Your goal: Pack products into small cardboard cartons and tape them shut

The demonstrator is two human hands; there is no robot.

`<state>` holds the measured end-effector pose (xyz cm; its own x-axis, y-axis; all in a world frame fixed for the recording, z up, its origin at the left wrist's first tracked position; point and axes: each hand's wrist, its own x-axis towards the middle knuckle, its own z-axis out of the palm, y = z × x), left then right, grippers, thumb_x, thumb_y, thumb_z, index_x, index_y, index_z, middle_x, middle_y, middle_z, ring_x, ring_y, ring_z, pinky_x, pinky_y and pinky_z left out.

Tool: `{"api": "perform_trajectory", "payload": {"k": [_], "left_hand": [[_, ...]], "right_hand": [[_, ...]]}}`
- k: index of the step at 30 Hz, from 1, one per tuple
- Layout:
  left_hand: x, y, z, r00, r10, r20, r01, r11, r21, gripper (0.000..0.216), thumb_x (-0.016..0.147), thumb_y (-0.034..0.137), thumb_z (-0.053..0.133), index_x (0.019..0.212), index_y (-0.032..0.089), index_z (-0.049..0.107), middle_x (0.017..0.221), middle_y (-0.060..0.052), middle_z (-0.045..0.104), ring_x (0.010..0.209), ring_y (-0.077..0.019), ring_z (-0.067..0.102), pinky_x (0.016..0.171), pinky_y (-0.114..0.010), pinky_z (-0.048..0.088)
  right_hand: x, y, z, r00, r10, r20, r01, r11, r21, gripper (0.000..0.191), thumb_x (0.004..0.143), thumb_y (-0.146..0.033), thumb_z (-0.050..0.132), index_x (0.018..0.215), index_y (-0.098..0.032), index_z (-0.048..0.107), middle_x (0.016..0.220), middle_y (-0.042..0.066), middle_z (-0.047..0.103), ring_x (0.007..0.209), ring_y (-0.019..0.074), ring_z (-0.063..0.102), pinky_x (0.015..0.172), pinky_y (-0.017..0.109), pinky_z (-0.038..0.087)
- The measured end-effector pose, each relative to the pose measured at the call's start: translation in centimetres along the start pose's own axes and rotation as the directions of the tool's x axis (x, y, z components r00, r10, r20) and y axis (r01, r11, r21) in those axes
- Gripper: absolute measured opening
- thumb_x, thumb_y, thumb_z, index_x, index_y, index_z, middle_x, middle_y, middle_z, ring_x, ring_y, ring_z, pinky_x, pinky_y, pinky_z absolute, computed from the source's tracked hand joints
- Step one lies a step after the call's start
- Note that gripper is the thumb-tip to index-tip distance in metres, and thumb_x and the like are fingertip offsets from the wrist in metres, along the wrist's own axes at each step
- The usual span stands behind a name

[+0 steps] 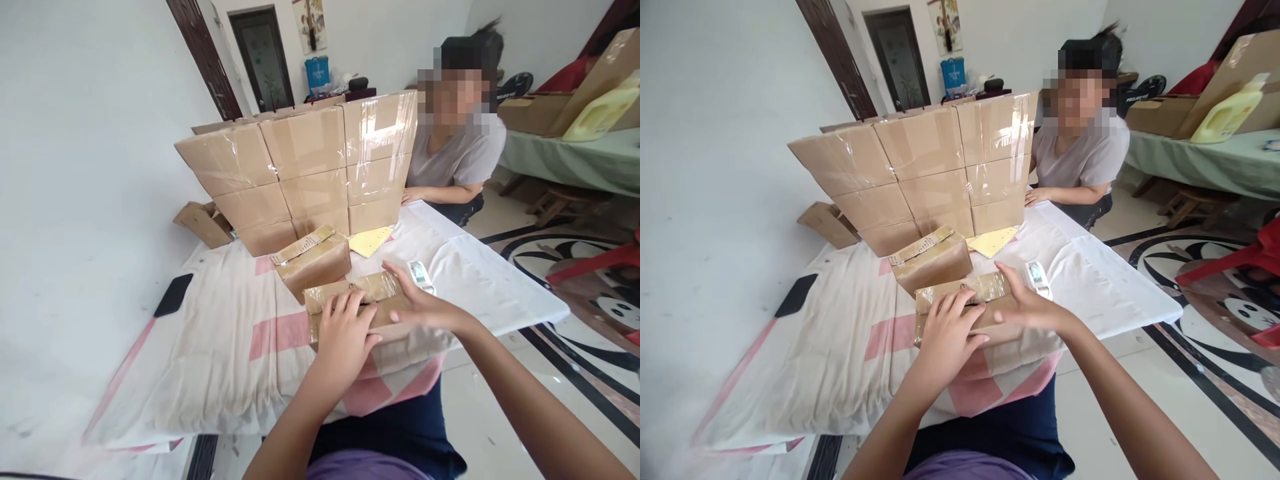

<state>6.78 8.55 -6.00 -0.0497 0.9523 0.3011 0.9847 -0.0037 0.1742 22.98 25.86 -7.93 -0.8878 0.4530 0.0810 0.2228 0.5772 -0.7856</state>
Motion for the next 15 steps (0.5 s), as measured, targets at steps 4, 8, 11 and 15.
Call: {"api": "perform_trajectory", "payload": {"k": [4,8,11,15], "left_hand": [[-0.4,-1.9,-2.5,0.996,0.088,-0.027,-0.090,0.988,-0.123,0.020,0.085,0.037,0.080,0.097,0.028,0.067,0.147,0.000,0.056,0.142,-0.0302,0.044,0.121,-0.057,0.034],[1.2,-9.3,-5.3,0.919,-0.239,-0.315,0.172,0.959,-0.226,0.036,0.084,0.043,0.078,0.115,0.031,0.065,0.151,-0.005,0.051,0.143,-0.0326,0.044,0.121,-0.058,0.034],[2.6,-17.0,-4.5,0.880,-0.453,-0.141,0.406,0.873,-0.270,0.097,0.071,0.050,0.087,0.153,0.032,0.037,0.169,-0.013,0.020,0.155,-0.0425,0.023,0.122,-0.068,0.025],[2.5,-22.1,-0.1,0.941,-0.338,-0.031,0.288,0.843,-0.455,0.105,0.072,0.047,0.083,0.157,0.025,0.025,0.163,-0.017,0.022,0.157,-0.0362,0.018,0.127,-0.058,0.021]], "right_hand": [[-3.5,1.3,2.2,0.995,-0.088,-0.054,0.084,0.994,-0.066,0.110,0.080,-0.052,0.079,0.162,-0.030,0.010,0.164,0.015,0.020,0.154,0.0359,0.025,0.119,0.048,0.041],[-5.7,1.7,4.0,0.919,-0.175,-0.353,0.129,0.980,-0.149,0.088,0.077,-0.042,0.081,0.150,-0.028,0.034,0.150,0.015,0.038,0.144,0.0371,0.040,0.111,0.048,0.048],[-8.3,1.9,4.6,0.809,-0.163,-0.564,0.082,0.983,-0.166,0.083,0.075,-0.044,0.080,0.146,-0.028,0.039,0.138,0.015,0.047,0.130,0.0378,0.052,0.101,0.051,0.053],[-12.2,2.2,5.8,0.564,-0.075,-0.822,-0.086,0.985,-0.149,0.091,0.074,-0.061,0.077,0.153,-0.036,0.037,0.128,0.014,0.055,0.121,0.0416,0.056,0.096,0.062,0.051]]}}
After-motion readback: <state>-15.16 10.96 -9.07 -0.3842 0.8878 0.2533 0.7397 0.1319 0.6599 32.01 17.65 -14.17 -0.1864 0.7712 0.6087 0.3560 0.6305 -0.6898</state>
